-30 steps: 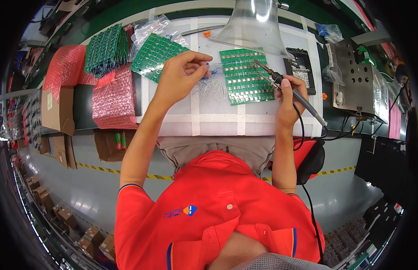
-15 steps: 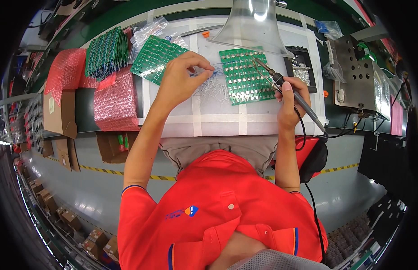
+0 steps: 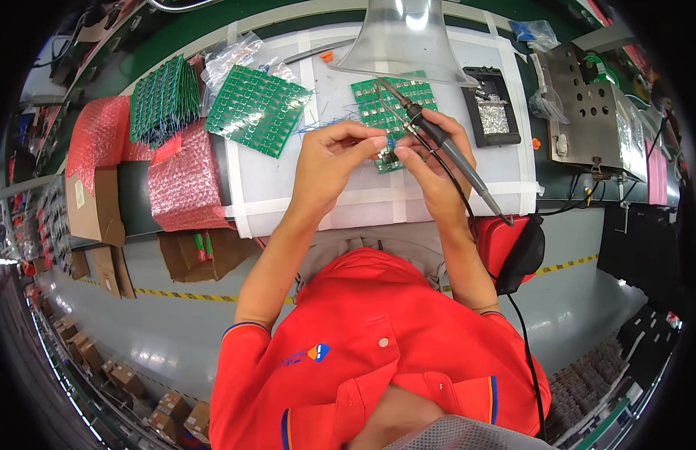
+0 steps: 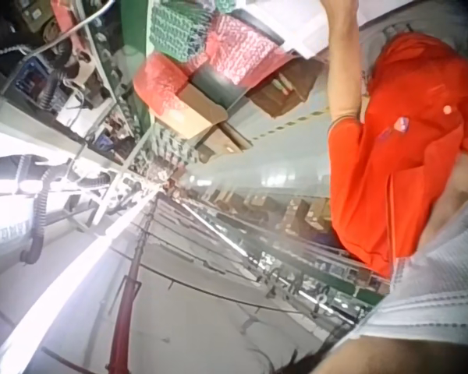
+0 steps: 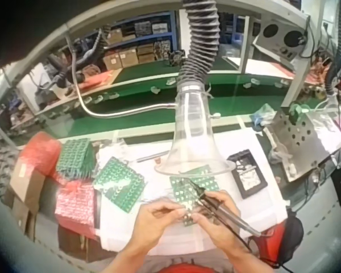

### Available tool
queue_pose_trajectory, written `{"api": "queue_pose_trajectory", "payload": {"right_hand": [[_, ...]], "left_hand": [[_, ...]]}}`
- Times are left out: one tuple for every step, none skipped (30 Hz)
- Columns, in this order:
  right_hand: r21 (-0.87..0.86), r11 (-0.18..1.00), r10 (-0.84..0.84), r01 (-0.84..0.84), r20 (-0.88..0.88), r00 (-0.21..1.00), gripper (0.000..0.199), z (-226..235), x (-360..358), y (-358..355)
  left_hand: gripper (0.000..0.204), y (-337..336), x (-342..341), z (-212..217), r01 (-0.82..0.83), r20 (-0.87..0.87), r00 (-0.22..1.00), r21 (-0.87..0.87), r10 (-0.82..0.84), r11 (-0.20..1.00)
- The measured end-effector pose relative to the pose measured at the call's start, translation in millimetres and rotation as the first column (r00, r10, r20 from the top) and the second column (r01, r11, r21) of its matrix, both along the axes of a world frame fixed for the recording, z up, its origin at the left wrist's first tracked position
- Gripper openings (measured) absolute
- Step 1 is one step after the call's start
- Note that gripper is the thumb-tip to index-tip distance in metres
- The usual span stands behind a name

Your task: Soldering electronic components onto printed circuit boards at a factory workstation.

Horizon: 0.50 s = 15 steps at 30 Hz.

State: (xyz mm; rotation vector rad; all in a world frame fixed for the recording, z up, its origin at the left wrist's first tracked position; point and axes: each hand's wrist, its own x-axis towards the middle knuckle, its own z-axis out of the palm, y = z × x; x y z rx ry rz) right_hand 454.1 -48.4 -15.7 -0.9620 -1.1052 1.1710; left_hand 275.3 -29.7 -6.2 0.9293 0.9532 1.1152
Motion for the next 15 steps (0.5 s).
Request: {"api": "queue_pose_trajectory", "payload": {"right_hand": [[0.005, 1.000, 0.004, -0.004, 0.000, 1.000, 0.060, 0.8, 0.3, 0.8], [0.011, 1.000, 0.009, -0.009, -0.001, 1.000, 0.060, 1.7, 0.5, 1.2], [0.008, 1.000, 0.012, -0.012, -0.017, 1.000, 0.059, 2.3, -0.2, 1.0], [0.005, 1.000, 0.015, -0.015, -0.033, 0.999, 0.058, 2.6, -1.2, 0.7], [-0.010, 1.000, 0.018, -0.018, -0.050, 0.999, 0.057, 2.7, -2.0, 0.5], [-0.011, 1.000, 0.014, -0.015, -0.057, 0.998, 0.057, 2.6, -2.9, -0.1], [-0.027, 1.000, 0.011, -0.012, -0.066, 0.998, 0.056, 2.5, -3.5, -1.2], [-0.043, 0.999, 0.006, -0.009, -0.074, 0.997, 0.056, 2.2, -3.8, -1.8], [-0.025, 1.000, 0.003, -0.005, -0.072, 0.997, 0.056, 1.7, -3.6, -1.7], [-0.008, 1.000, -0.001, 0.000, -0.070, 0.998, 0.056, 1.0, -3.0, -1.4], [0.000, 1.000, -0.007, 0.007, -0.078, 0.997, 0.056, 0.4, -2.4, -0.9], [0.018, 1.000, 0.003, -0.002, -0.057, 0.998, 0.056, -0.2, -1.3, -0.6], [0.024, 1.000, 0.010, -0.009, -0.044, 0.999, 0.056, -0.8, -0.2, -0.1], [0.016, 1.000, 0.013, -0.012, -0.037, 0.999, 0.056, -1.2, 0.8, 0.2], [0.036, 0.999, 0.022, -0.022, -0.008, 1.000, 0.056, -1.5, 1.9, 0.0]], "left_hand": [[0.015, -1.3, 0.5, -0.7, -0.005, 0.009, 1.000, -0.002, 0.005, 1.000], [0.015, -2.3, 0.7, -1.1, -0.011, 0.023, 1.000, 0.003, 0.011, 1.000], [0.015, -2.8, 0.9, -1.6, -0.010, 0.027, 1.000, 0.002, 0.010, 1.000], [0.014, -3.1, 1.1, -2.0, -0.008, 0.037, 0.999, 0.008, 0.008, 1.000], [0.014, -3.2, 1.6, -2.5, -0.010, 0.051, 0.999, 0.017, 0.009, 1.000], [0.014, -3.6, 2.2, -2.8, -0.002, 0.045, 0.999, 0.017, 0.001, 1.000], [0.014, -4.4, 3.0, -3.0, 0.003, 0.043, 0.999, 0.020, -0.004, 1.000], [0.014, -5.1, 3.4, -2.9, 0.010, 0.044, 0.999, 0.020, -0.011, 1.000], [0.015, -5.6, 3.1, -2.6, 0.025, 0.014, 1.000, 0.017, -0.025, 1.000], [0.015, -6.2, 2.5, -1.9, 0.042, -0.012, 0.999, 0.012, -0.041, 0.999], [0.015, -6.6, 1.6, -1.0, 0.054, -0.030, 0.998, 0.005, -0.054, 0.999], [0.015, -7.4, 0.6, 0.1, 0.074, -0.060, 0.996, 0.024, -0.073, 0.997], [0.015, -8.3, -0.5, 1.6, 0.091, -0.082, 0.993, 0.041, -0.087, 0.995], [0.016, -8.7, -1.3, 3.2, 0.104, -0.093, 0.991, 0.060, -0.098, 0.993], [0.014, -8.9, -1.6, 4.9, 0.109, -0.174, 0.981, 0.101, -0.090, 0.989]]}}
